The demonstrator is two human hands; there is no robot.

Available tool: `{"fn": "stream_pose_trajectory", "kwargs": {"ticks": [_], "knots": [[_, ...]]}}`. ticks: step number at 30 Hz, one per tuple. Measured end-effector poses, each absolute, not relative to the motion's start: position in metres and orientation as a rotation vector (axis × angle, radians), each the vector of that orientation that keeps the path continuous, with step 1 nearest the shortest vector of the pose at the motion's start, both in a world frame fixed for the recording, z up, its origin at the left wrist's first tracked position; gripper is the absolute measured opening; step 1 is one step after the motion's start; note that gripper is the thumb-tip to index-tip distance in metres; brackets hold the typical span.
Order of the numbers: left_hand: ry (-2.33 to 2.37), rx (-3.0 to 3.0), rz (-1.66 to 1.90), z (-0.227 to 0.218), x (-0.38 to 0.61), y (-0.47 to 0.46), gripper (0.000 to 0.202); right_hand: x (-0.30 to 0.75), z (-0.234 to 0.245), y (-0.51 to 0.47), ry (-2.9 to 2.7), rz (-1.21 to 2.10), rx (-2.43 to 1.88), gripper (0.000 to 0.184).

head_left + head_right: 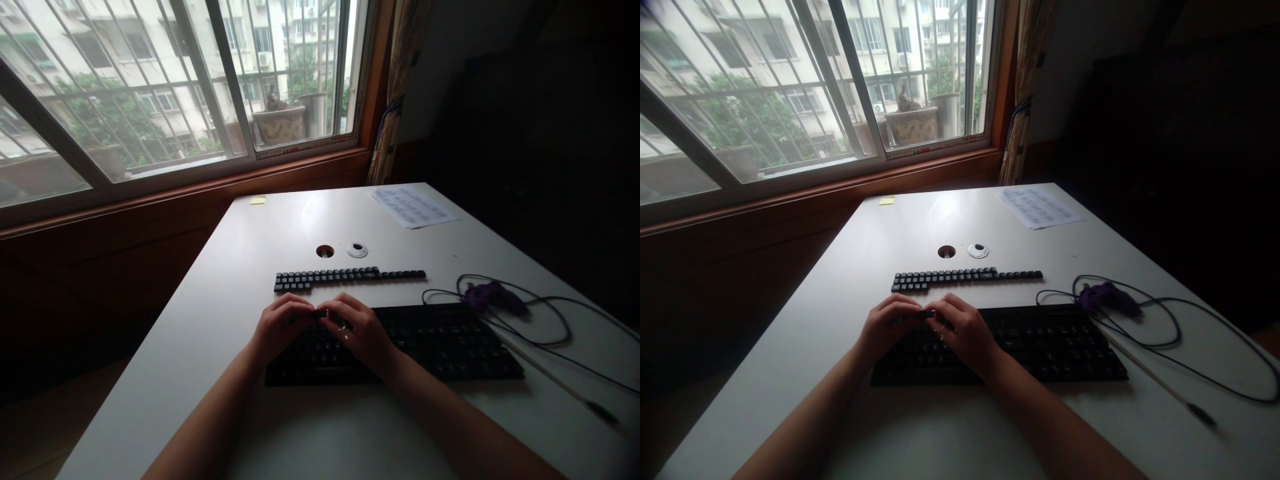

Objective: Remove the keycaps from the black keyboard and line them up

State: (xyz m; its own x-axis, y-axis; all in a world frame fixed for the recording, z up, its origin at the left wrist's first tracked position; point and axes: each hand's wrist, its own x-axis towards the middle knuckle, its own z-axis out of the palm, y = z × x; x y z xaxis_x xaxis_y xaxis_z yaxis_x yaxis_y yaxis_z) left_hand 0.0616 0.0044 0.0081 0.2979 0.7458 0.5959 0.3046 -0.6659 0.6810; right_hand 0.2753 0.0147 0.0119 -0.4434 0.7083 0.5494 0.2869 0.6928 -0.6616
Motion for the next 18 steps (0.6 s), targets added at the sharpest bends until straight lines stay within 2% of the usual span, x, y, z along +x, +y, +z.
{"fn": "stream_pose_trajectory", "kwargs": {"ticks": [18], "knots": [[0.903, 1.965, 1.339, 0.0022, 0.0597, 0.0081, 0.012, 0.2729, 0.0144, 0.0135, -2.067, 0.516, -0.787, 0.017]]}}
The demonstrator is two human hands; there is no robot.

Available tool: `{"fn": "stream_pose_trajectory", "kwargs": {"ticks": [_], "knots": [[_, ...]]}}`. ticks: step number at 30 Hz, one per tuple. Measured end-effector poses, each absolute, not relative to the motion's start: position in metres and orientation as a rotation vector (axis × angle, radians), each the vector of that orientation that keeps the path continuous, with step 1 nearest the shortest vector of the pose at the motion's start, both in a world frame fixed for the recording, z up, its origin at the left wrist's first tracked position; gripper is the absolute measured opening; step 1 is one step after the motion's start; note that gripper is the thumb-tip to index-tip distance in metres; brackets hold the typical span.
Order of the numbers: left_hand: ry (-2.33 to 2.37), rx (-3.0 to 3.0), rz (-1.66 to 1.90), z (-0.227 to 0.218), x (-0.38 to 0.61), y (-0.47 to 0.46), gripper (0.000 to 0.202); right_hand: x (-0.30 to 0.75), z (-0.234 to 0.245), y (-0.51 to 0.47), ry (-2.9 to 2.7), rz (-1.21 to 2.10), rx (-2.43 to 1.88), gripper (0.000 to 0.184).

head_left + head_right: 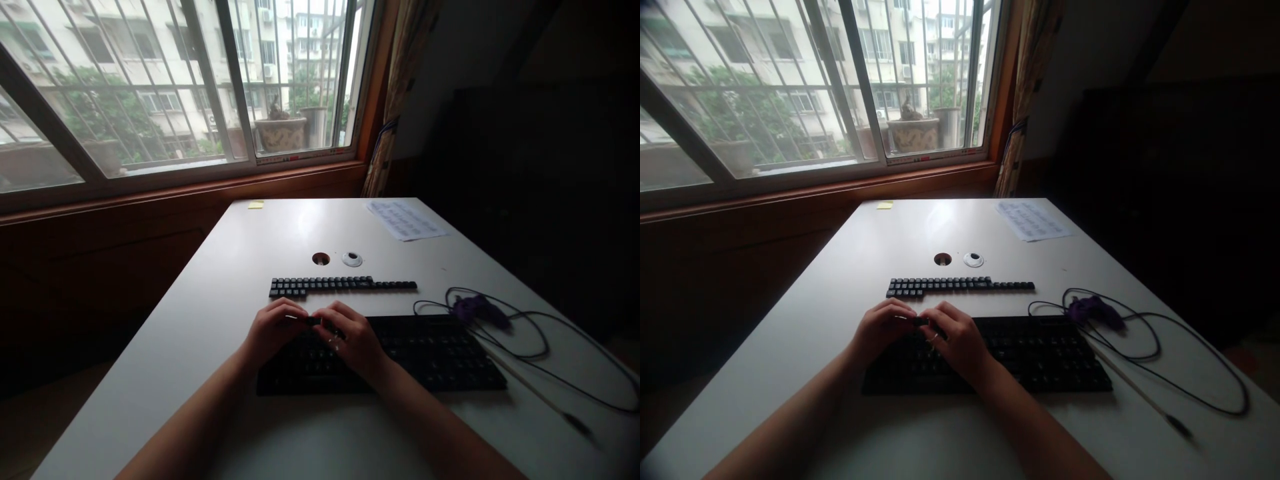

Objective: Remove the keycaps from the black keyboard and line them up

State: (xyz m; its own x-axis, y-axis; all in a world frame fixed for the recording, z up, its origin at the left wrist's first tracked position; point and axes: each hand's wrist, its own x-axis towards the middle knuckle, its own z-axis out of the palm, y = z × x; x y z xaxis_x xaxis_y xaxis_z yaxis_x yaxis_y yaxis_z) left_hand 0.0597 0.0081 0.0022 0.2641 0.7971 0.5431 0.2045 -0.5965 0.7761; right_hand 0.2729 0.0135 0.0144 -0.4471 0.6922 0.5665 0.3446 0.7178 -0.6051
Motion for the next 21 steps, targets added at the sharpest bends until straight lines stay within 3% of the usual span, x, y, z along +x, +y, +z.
{"fn": "stream_pose_trajectory", "kwargs": {"ticks": [8, 21], "knots": [[0.969, 1.937, 1.288, 0.022, 0.054, -0.002, 0.014, 0.277, 0.023, 0.023, -2.162, 0.537, -0.855, 0.017], [1.340, 1.345, 1.624, 0.009, 0.032, 0.013, 0.018, 0.270, 0.020, 0.079, -2.421, 0.436, -1.449, 0.022]]}}
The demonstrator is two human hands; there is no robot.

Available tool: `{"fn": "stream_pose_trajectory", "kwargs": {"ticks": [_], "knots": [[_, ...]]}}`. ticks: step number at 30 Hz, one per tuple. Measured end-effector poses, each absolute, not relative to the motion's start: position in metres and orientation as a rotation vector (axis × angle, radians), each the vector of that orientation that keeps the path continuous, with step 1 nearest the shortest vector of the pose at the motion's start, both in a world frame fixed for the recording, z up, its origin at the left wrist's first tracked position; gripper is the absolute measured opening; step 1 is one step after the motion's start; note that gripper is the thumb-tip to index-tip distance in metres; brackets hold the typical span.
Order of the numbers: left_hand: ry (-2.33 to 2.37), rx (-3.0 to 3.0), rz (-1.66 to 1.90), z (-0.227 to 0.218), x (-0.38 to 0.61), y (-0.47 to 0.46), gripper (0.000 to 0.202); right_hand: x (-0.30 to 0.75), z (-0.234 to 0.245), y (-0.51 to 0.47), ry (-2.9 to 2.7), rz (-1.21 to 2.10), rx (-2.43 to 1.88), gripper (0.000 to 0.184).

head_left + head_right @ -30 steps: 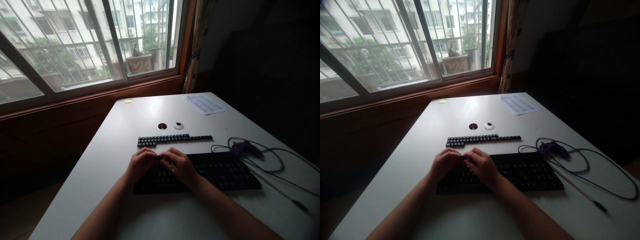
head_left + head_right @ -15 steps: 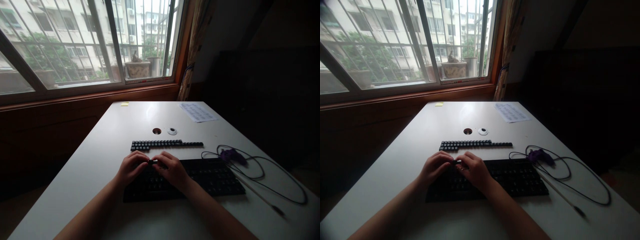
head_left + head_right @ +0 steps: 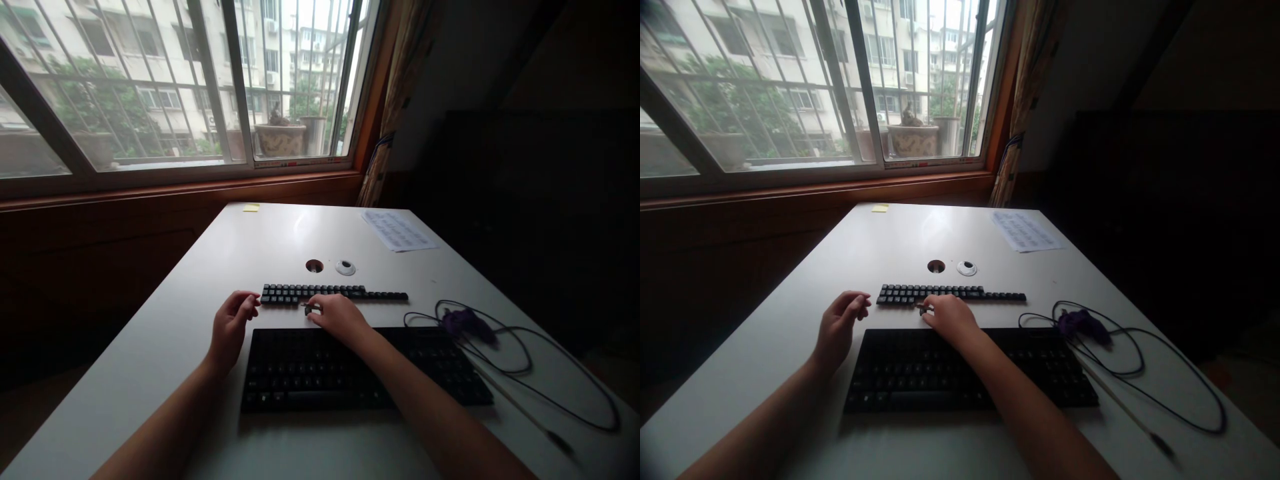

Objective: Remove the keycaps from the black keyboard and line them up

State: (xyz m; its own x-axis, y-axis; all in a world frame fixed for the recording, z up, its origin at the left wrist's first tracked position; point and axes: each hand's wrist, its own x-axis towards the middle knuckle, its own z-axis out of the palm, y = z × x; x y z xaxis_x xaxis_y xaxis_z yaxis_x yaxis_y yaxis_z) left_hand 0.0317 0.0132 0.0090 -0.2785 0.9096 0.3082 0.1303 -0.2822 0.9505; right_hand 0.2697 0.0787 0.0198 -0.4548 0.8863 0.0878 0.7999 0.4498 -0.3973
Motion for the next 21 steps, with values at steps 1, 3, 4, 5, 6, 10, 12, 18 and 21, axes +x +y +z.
{"fn": "stream_pose_trajectory", "kwargs": {"ticks": [1, 3, 4, 5, 6, 10, 12, 18, 21], "knots": [[1.353, 1.322, 1.626, 0.007, 0.031, 0.015, 0.019, 0.269, 0.017, 0.079, -2.417, 0.433, -1.464, 0.022], [1.369, 1.287, 1.613, 0.004, 0.030, 0.016, 0.020, 0.268, 0.012, 0.079, -2.396, 0.434, -1.485, 0.023], [1.373, 1.275, 1.601, 0.003, 0.030, 0.016, 0.021, 0.268, 0.010, 0.079, -2.383, 0.439, -1.492, 0.023], [1.376, 1.265, 1.589, 0.002, 0.030, 0.016, 0.021, 0.269, 0.009, 0.079, -2.368, 0.448, -1.501, 0.023], [1.378, 1.257, 1.578, 0.002, 0.030, 0.016, 0.021, 0.269, 0.008, 0.079, -2.354, 0.460, -1.508, 0.022], [1.388, 1.226, 1.561, 0.002, 0.031, 0.015, 0.021, 0.270, 0.008, 0.077, -2.320, 0.517, -1.501, 0.022], [1.392, 1.209, 1.564, 0.002, 0.030, 0.015, 0.022, 0.272, 0.008, 0.075, -2.300, 0.529, -1.447, 0.026], [1.399, 1.160, 1.574, -0.001, 0.028, 0.016, 0.022, 0.276, 0.009, 0.067, -2.351, 0.373, -1.324, 0.021], [1.398, 1.153, 1.565, -0.001, 0.028, 0.016, 0.022, 0.276, 0.009, 0.066, -2.451, 0.297, -1.344, 0.030]]}}
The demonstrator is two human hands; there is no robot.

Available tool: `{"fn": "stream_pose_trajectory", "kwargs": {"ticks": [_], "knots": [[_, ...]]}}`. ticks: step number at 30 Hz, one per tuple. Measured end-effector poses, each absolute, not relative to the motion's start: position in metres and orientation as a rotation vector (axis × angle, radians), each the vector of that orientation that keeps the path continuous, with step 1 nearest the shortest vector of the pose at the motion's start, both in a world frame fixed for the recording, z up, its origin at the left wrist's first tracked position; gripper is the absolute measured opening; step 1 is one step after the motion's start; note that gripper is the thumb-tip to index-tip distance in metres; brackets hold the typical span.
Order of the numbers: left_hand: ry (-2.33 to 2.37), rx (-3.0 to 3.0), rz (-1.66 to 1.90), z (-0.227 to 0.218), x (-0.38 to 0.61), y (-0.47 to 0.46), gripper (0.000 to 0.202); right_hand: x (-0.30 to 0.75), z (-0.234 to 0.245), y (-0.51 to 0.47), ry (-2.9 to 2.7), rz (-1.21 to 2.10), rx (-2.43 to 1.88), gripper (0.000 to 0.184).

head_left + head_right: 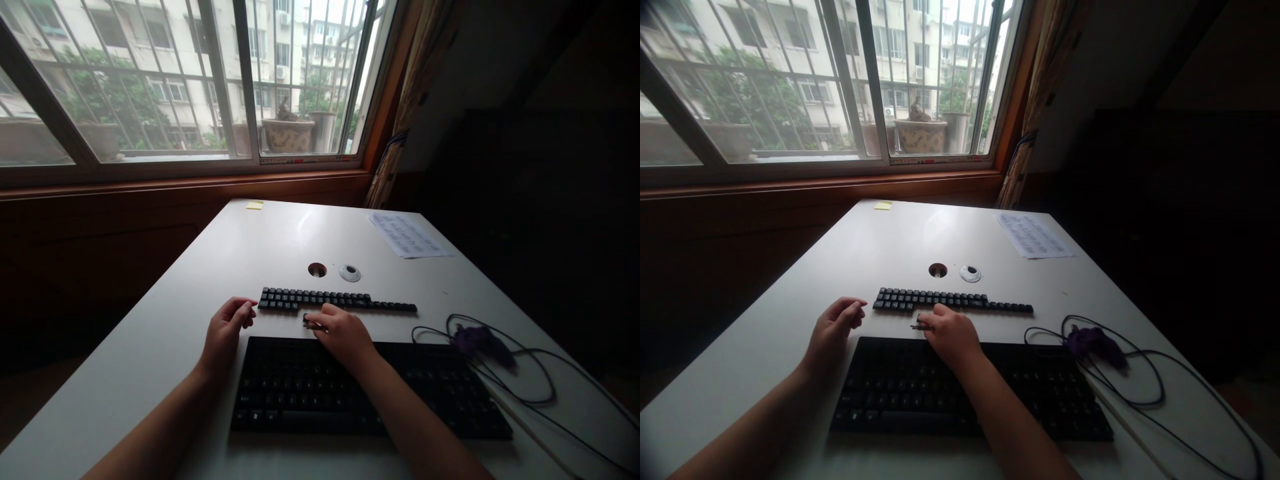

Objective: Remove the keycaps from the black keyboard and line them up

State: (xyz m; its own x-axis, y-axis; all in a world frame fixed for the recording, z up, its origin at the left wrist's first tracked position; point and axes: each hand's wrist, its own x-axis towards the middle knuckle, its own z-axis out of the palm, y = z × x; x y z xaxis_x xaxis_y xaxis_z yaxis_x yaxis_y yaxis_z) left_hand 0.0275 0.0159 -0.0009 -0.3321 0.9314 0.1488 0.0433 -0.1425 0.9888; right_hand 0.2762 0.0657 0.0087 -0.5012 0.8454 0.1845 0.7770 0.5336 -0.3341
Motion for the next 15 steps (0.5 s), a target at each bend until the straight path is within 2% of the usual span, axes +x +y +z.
{"fn": "stream_pose_trajectory", "kwargs": {"ticks": [7, 15], "knots": [[1.396, 1.136, 1.554, -0.0008, 0.0302, 0.0152, 0.022, 0.2746, 0.0065, 0.0684, -2.531, 0.256, -1.401, 0.048], [1.391, 1.170, 1.516, 0.0003, 0.0319, 0.0130, 0.021, 0.2748, 0.0015, 0.0724, -2.570, 0.229, -1.388, 0.053]]}}
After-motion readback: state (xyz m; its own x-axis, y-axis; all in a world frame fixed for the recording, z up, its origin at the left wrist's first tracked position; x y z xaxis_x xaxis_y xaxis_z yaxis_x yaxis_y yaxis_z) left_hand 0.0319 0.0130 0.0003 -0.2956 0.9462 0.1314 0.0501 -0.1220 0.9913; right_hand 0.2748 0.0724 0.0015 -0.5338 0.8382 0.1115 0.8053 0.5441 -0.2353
